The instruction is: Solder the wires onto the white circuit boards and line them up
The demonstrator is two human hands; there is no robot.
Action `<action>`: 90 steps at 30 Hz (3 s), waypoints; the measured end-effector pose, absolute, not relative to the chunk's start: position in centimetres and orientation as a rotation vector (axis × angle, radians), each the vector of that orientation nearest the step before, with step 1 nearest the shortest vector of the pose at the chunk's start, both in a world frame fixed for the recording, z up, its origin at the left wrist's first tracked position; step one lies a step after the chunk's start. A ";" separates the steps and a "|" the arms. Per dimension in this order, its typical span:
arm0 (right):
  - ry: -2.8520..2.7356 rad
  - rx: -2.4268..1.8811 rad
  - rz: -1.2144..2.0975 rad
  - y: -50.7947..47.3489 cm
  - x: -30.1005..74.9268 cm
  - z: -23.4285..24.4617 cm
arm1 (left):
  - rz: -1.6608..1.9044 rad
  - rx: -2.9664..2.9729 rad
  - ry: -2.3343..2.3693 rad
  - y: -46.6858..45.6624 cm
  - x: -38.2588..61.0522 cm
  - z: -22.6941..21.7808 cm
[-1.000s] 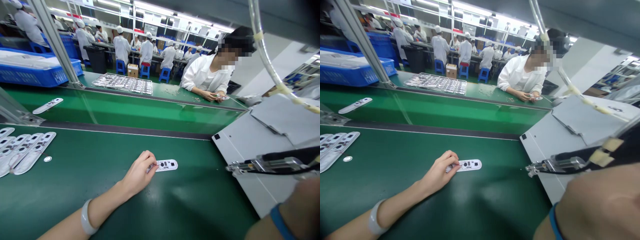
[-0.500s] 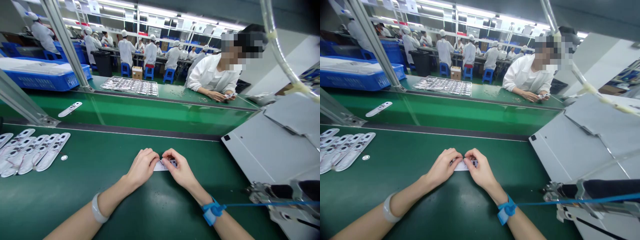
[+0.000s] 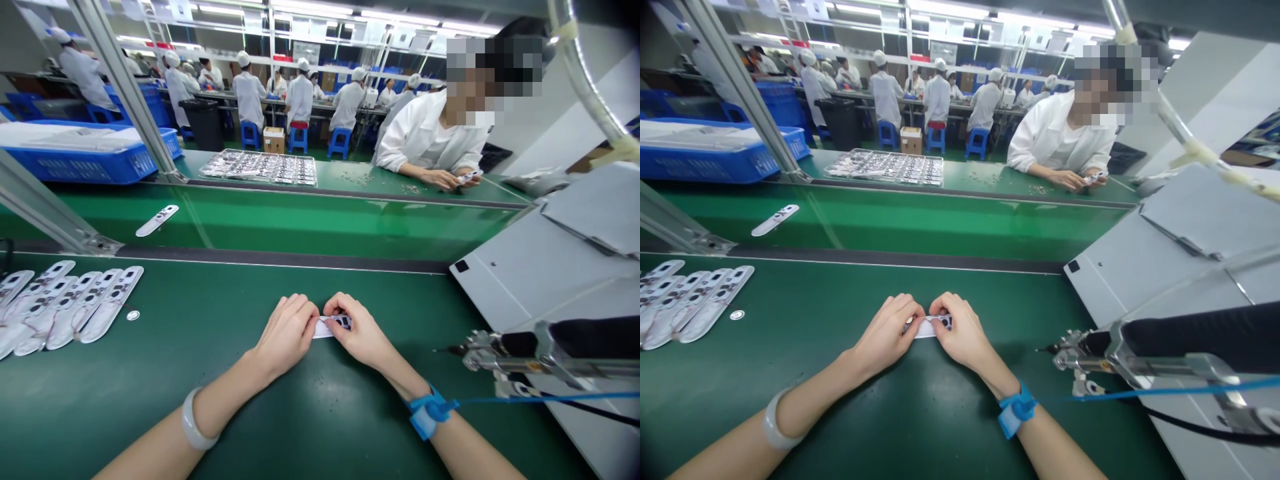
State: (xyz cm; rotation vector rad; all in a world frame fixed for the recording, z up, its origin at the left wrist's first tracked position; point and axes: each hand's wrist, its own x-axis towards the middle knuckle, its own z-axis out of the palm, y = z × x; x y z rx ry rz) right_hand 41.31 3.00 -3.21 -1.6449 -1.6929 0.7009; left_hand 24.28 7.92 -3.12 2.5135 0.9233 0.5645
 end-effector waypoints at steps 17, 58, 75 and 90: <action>-1.657 -1.673 0.828 4.2 41.6 -3.3 | 0.533 2.518 0.929 7.9 24.1 -2.7; -1.849 -1.555 0.756 4.2 41.2 -2.5 | 0.676 2.449 0.572 10.7 22.3 -2.1; -1.875 -1.534 0.621 4.0 41.2 -3.3 | 0.615 2.355 0.424 11.4 21.6 -2.5; -1.917 -1.615 0.583 3.6 40.8 -2.7 | 0.588 2.117 0.677 10.6 22.7 -2.5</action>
